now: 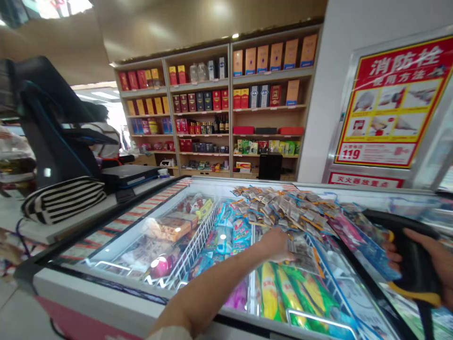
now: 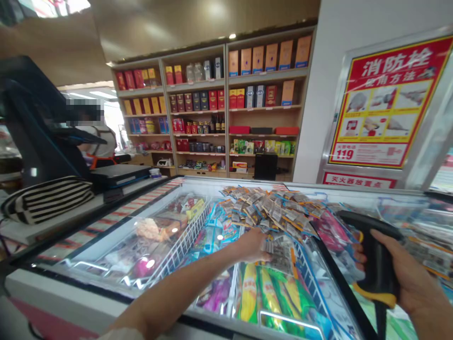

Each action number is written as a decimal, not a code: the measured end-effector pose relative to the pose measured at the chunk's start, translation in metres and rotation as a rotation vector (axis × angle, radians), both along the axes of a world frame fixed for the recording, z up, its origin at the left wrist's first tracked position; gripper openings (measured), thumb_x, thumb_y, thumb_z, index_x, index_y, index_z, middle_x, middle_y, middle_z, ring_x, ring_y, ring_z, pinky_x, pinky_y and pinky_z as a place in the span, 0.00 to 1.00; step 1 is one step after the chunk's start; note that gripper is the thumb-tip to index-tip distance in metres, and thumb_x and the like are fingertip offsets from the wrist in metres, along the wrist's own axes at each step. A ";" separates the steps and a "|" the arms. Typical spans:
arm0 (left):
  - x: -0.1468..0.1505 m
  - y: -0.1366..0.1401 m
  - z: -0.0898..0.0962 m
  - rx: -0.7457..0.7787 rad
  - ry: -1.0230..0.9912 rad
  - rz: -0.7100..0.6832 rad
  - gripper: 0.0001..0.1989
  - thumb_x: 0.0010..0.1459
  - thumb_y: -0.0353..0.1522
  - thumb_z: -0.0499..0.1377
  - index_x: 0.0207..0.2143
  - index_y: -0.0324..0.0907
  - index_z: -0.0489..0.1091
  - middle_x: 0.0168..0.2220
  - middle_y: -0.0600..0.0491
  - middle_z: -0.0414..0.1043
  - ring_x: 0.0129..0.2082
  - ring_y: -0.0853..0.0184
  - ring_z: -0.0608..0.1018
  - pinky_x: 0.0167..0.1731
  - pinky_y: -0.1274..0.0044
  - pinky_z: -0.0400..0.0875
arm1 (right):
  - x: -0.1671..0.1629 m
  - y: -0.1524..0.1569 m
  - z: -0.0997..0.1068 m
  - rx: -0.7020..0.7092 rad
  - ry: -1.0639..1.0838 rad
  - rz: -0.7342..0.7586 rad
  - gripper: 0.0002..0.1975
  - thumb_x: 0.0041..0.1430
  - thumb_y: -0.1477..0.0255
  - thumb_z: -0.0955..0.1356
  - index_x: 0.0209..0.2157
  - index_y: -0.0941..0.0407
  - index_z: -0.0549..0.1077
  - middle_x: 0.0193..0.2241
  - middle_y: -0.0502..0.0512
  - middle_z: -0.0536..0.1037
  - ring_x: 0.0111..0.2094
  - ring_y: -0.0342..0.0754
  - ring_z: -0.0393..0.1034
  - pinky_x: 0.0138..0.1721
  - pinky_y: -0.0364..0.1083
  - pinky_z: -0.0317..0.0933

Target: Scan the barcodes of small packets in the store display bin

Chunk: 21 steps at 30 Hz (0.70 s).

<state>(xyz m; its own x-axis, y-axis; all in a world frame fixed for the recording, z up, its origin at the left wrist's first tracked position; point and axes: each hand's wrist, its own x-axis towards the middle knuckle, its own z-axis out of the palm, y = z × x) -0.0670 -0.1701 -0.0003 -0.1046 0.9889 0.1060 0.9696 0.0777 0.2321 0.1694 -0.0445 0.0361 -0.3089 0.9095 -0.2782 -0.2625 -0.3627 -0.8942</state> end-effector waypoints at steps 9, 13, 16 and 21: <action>0.040 0.055 0.015 0.093 -0.921 0.012 0.09 0.46 0.30 0.54 0.32 0.40 0.67 0.25 0.54 0.69 0.22 0.70 0.72 0.23 0.77 0.68 | 0.024 -0.002 0.001 0.052 0.076 -0.026 0.06 0.51 0.74 0.60 0.24 0.56 0.68 0.16 0.53 0.68 0.12 0.40 0.61 0.12 0.40 0.59; 0.089 0.117 0.019 0.267 -1.412 -0.090 0.09 0.44 0.22 0.53 0.30 0.39 0.66 0.26 0.55 0.69 0.22 0.75 0.71 0.26 0.80 0.69 | 0.036 -0.009 0.006 0.056 0.144 -0.027 0.07 0.51 0.70 0.62 0.24 0.59 0.65 0.14 0.50 0.66 0.13 0.39 0.60 0.12 0.38 0.57; 0.122 0.158 0.009 0.332 -1.629 -0.085 0.09 0.43 0.20 0.52 0.29 0.38 0.65 0.26 0.55 0.68 0.22 0.76 0.71 0.27 0.80 0.70 | 0.041 -0.012 0.006 0.059 0.166 -0.039 0.09 0.51 0.67 0.62 0.25 0.59 0.65 0.14 0.49 0.67 0.12 0.39 0.60 0.12 0.38 0.56; 0.142 0.195 -0.018 0.316 -1.830 0.019 0.10 0.44 0.20 0.52 0.30 0.40 0.63 0.23 0.57 0.67 0.21 0.76 0.71 0.27 0.80 0.70 | 0.042 -0.009 -0.002 0.061 0.174 -0.089 0.12 0.50 0.64 0.63 0.26 0.59 0.66 0.14 0.48 0.67 0.12 0.38 0.60 0.12 0.38 0.55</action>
